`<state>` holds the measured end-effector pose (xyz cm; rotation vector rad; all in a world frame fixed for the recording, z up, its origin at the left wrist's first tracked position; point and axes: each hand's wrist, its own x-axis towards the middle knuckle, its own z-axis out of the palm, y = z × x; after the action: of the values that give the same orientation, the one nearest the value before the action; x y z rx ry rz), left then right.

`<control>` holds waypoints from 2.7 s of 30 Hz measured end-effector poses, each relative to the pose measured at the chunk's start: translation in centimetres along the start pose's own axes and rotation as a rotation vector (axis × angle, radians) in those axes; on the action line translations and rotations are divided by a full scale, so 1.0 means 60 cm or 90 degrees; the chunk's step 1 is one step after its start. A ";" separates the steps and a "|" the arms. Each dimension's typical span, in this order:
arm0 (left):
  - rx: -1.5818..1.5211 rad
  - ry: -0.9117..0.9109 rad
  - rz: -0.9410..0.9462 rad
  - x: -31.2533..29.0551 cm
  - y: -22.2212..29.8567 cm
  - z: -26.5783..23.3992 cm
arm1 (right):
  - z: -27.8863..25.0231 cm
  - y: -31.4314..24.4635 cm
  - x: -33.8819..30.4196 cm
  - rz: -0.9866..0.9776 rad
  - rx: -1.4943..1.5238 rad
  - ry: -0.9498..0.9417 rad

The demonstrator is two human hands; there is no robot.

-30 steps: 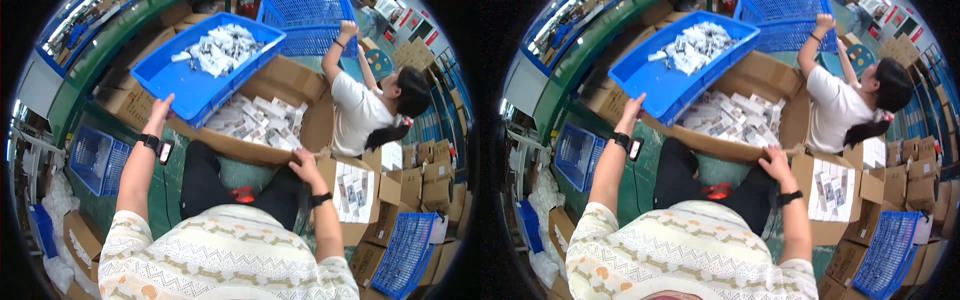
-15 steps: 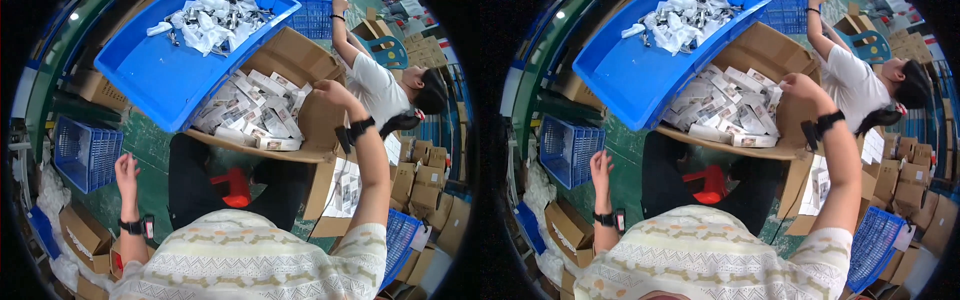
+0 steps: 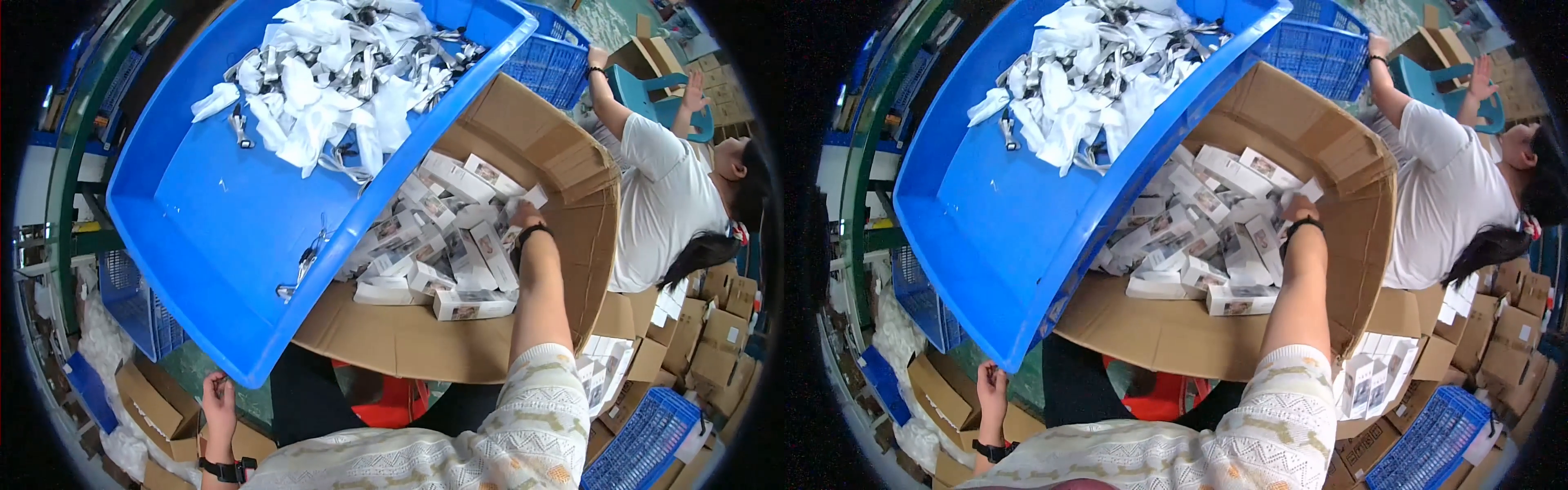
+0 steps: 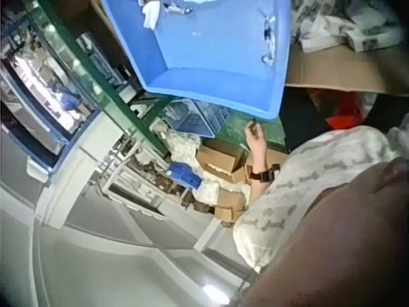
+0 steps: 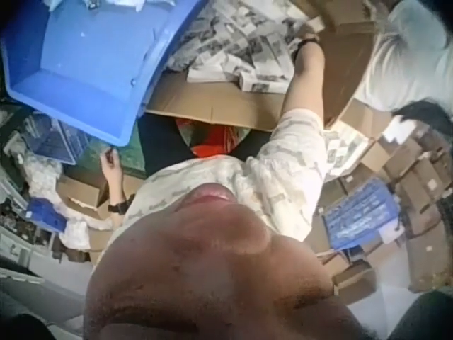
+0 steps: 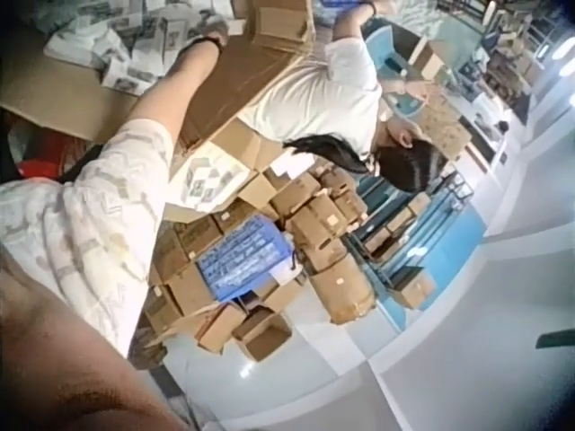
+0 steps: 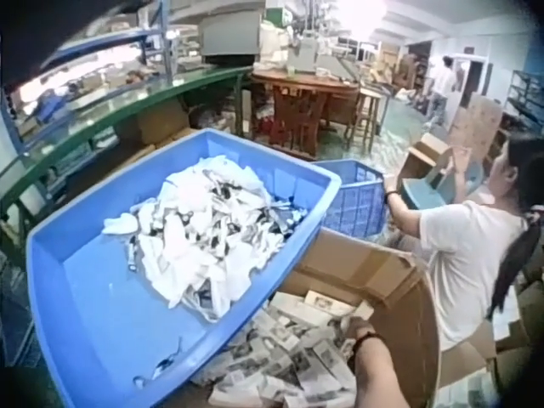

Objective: Packing small white components into individual white boxes and then into a larger cardboard container on a production floor.

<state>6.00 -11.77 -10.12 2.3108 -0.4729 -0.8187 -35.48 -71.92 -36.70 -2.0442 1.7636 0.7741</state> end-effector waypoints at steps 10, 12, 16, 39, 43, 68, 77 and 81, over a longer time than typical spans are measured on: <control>0.068 -0.038 0.156 -0.044 0.106 0.044 | -0.061 -0.014 -0.141 -0.129 0.024 0.126; 0.071 -0.089 0.310 -0.062 0.129 0.043 | -0.129 -0.023 -0.233 -0.183 0.030 0.166; 0.037 -0.170 0.479 -0.109 0.167 0.036 | -0.253 -0.023 -0.483 -0.397 0.082 0.290; 0.139 -0.148 0.769 -0.207 0.186 -0.006 | -0.209 -0.288 -1.004 -1.020 0.093 0.273; 0.098 -0.089 0.731 -0.210 0.153 -0.008 | -0.202 -0.341 -0.985 -0.847 -0.040 0.306; -0.164 -0.028 0.475 -0.086 0.076 -0.085 | -0.460 -0.599 -0.406 -0.262 -0.344 -0.185; -0.164 -0.015 0.504 -0.064 0.055 -0.091 | -0.433 -0.636 -0.373 -0.240 -0.400 -0.224; -0.161 -0.013 0.509 -0.058 0.056 -0.093 | -0.480 -0.668 -0.395 -0.226 -0.317 -0.283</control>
<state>6.71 -9.99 -2.99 1.6566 -1.1283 -0.4608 7.08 -62.37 -3.56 -2.1585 0.9977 1.5144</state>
